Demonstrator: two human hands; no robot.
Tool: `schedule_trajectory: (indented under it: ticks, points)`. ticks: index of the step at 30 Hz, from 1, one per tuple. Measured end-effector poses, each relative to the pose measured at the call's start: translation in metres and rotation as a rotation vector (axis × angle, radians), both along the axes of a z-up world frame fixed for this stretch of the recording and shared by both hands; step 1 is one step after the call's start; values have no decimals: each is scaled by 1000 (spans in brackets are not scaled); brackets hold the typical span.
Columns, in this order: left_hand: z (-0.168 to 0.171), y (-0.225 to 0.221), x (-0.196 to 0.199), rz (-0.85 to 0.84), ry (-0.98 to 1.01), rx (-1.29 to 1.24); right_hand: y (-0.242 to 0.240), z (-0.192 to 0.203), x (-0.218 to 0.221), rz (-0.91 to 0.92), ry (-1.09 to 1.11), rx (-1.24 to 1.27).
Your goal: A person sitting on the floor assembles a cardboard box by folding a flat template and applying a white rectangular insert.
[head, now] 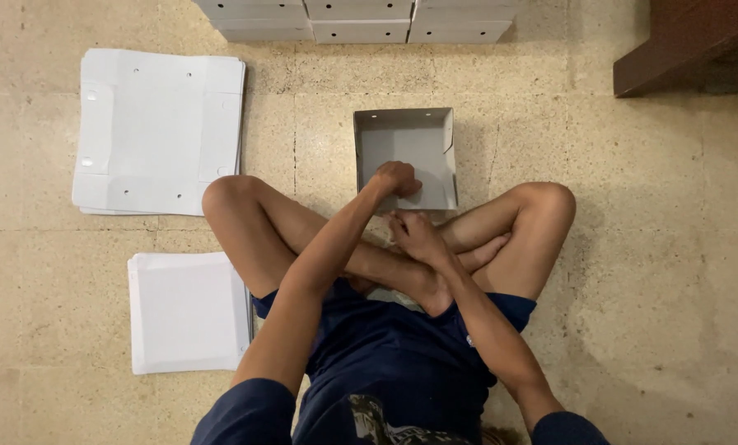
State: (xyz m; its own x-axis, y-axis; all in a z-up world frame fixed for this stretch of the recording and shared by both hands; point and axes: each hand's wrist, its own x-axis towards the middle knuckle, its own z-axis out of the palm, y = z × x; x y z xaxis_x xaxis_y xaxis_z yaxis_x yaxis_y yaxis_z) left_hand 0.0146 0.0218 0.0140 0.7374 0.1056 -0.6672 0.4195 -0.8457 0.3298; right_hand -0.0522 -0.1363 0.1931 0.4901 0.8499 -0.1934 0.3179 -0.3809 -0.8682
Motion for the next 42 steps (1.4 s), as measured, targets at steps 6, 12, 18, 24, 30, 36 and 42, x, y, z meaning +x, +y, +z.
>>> schedule_trajectory:
  ticks: [6,12,18,24,30,36,42]
  points:
    - [13,4,-13,-77,-75,37,-26,-17,29,-424,-473,232]
    - [-3,15,-27,79,-217,-119,-36,-22,55,-428,-638,46]
    - [152,3,-97,582,-1082,98,-48,-34,72,-396,-328,1]
    - [51,42,-146,560,-264,77,-43,-52,72,-312,-369,-229]
    - [38,58,-159,438,-278,55,-35,-63,73,-325,-278,-203]
    - [35,81,-156,536,-217,25,-27,-68,72,-312,-235,-165]
    - [89,72,-155,622,-206,-54,-24,-69,73,-316,-202,-146]
